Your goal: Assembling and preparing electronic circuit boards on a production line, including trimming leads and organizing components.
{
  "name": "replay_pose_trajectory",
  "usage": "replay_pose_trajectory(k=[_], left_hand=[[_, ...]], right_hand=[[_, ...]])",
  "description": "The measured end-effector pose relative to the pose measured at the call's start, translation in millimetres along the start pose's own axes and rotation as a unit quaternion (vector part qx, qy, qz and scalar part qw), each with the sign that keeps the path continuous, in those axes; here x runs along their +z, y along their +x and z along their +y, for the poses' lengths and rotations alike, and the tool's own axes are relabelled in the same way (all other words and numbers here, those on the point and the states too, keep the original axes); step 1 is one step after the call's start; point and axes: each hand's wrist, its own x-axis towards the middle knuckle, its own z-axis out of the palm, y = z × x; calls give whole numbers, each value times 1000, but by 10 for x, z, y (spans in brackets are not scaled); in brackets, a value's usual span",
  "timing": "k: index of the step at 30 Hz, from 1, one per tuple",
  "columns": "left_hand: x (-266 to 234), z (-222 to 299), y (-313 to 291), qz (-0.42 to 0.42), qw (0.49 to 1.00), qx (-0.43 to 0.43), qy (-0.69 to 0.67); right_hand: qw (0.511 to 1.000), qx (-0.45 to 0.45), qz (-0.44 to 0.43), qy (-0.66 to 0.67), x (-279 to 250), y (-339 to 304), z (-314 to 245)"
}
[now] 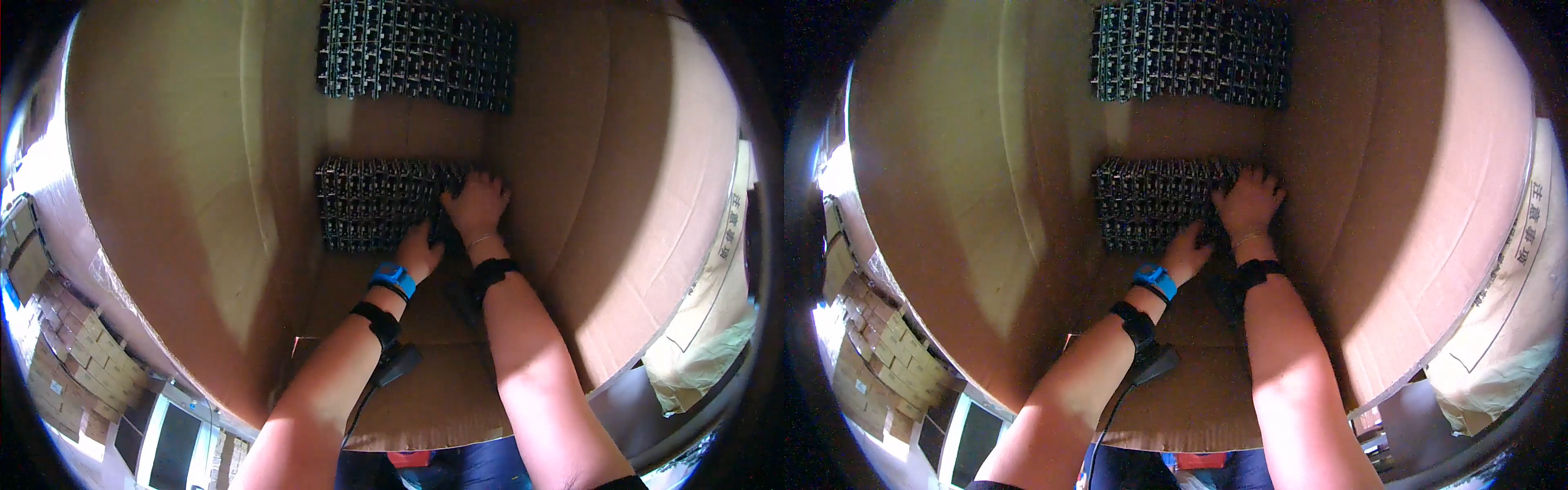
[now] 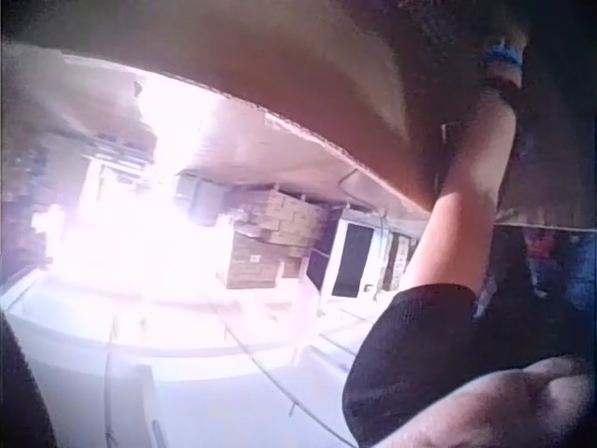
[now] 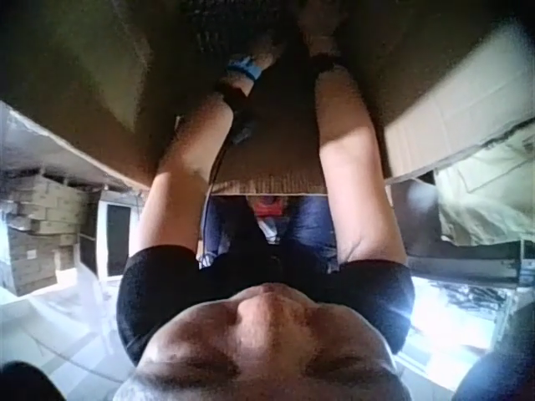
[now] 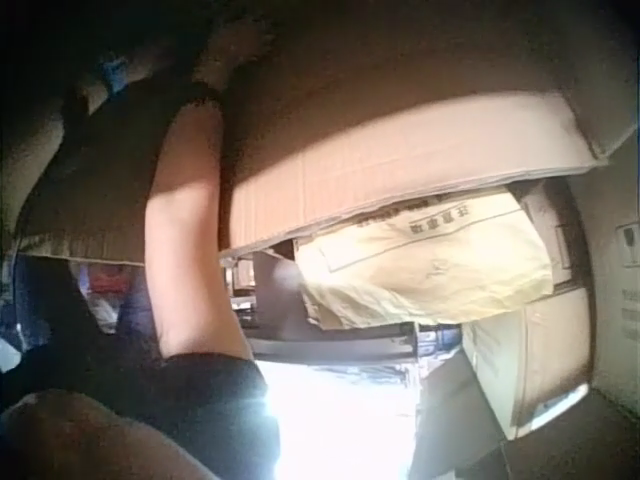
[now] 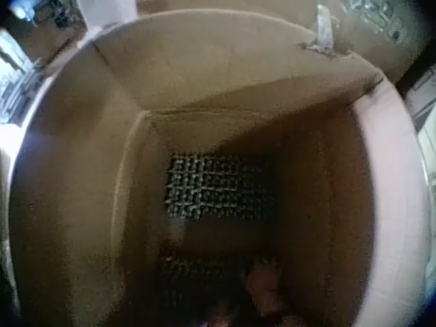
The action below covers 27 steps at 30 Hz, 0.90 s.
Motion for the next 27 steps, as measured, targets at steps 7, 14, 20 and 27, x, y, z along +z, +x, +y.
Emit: replay_pose_trajectory(k=[7, 14, 20, 27], left_hand=[[267, 84, 223, 81, 993, 69, -59], [336, 139, 212, 52, 997, 52, 35], [509, 172, 156, 76, 994, 37, -62], [531, -92, 116, 72, 986, 89, -117]], right_hand=[[1000, -7, 16, 0, -4, -125, -1], [998, -51, 24, 21, 192, 129, 196], [983, -38, 114, 139, 209, -39, 126], [918, 118, -35, 376, 467, -560, 156]])
